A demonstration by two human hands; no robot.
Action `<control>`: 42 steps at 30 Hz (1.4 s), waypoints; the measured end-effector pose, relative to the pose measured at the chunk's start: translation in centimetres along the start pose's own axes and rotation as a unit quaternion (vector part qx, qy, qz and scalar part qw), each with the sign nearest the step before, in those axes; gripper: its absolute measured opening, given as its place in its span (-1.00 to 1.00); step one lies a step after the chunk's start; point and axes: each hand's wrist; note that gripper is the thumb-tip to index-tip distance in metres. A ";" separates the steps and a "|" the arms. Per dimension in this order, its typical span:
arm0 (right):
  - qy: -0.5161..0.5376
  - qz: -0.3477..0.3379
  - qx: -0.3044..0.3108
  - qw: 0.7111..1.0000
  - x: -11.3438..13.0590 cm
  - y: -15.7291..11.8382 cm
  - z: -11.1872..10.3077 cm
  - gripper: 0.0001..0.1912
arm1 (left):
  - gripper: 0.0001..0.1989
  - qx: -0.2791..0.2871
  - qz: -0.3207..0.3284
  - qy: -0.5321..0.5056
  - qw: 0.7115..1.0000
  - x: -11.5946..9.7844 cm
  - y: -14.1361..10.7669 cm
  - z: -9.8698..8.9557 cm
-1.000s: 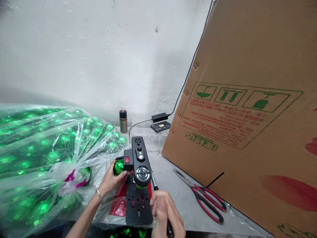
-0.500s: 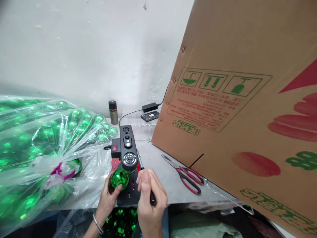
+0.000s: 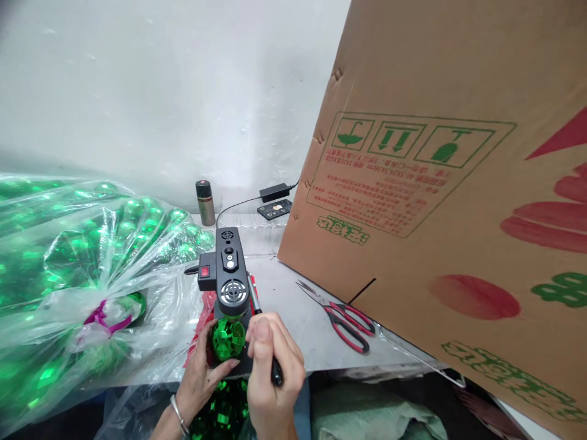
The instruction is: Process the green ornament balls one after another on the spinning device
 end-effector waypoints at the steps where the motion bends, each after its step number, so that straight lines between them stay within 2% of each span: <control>1: -0.002 0.004 0.000 1.000 0.0 0.0 0.0 -0.44 | -0.14 0.006 0.003 0.003 1.000 -0.1 0.1 -0.2; 7: -0.006 0.014 0.012 1.000 0.4 0.4 0.0 -0.44 | -0.15 0.049 0.014 0.031 0.998 -1.6 1.6 -1.2; 11: -0.011 0.004 0.009 1.000 0.5 0.5 0.0 -0.42 | -0.18 0.031 -0.026 0.039 0.998 -2.2 2.8 -1.5; 14: -0.012 0.000 0.008 1.000 0.6 0.6 0.1 -0.44 | -0.20 0.010 -0.069 0.006 0.998 -2.5 3.6 -2.0; 16: -0.015 0.002 0.005 1.000 0.7 0.6 0.1 -0.44 | -0.19 0.017 -0.088 -0.026 0.996 -2.8 4.1 -2.5; 21: -0.015 0.003 0.002 1.000 0.7 0.4 0.1 -0.43 | -0.19 0.038 -0.086 -0.058 0.994 -3.1 4.5 -3.2; 25: -0.016 0.005 0.009 1.000 0.7 0.3 0.0 -0.45 | -0.21 -0.007 -0.076 0.006 0.997 -2.0 3.5 -1.7; 31: -0.014 0.000 0.013 1.000 0.4 0.1 -0.3 -0.47 | -0.25 -0.057 -0.011 0.076 0.995 -1.5 1.6 1.2; 35: -0.022 -0.006 0.022 1.000 0.2 0.0 -0.5 -0.50 | -0.26 -0.073 0.020 0.072 0.995 -1.8 1.4 2.7; 42: -0.020 -0.016 0.029 0.999 0.0 -0.5 -0.8 -0.52 | -0.17 -0.076 0.013 0.034 0.996 -0.4 1.4 3.8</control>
Point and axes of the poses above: each hand's wrist, its own y-axis towards the middle knuckle, its own z-axis out of the palm, x = y × z, and after that the axes turned 4 degrees about y, right-handed
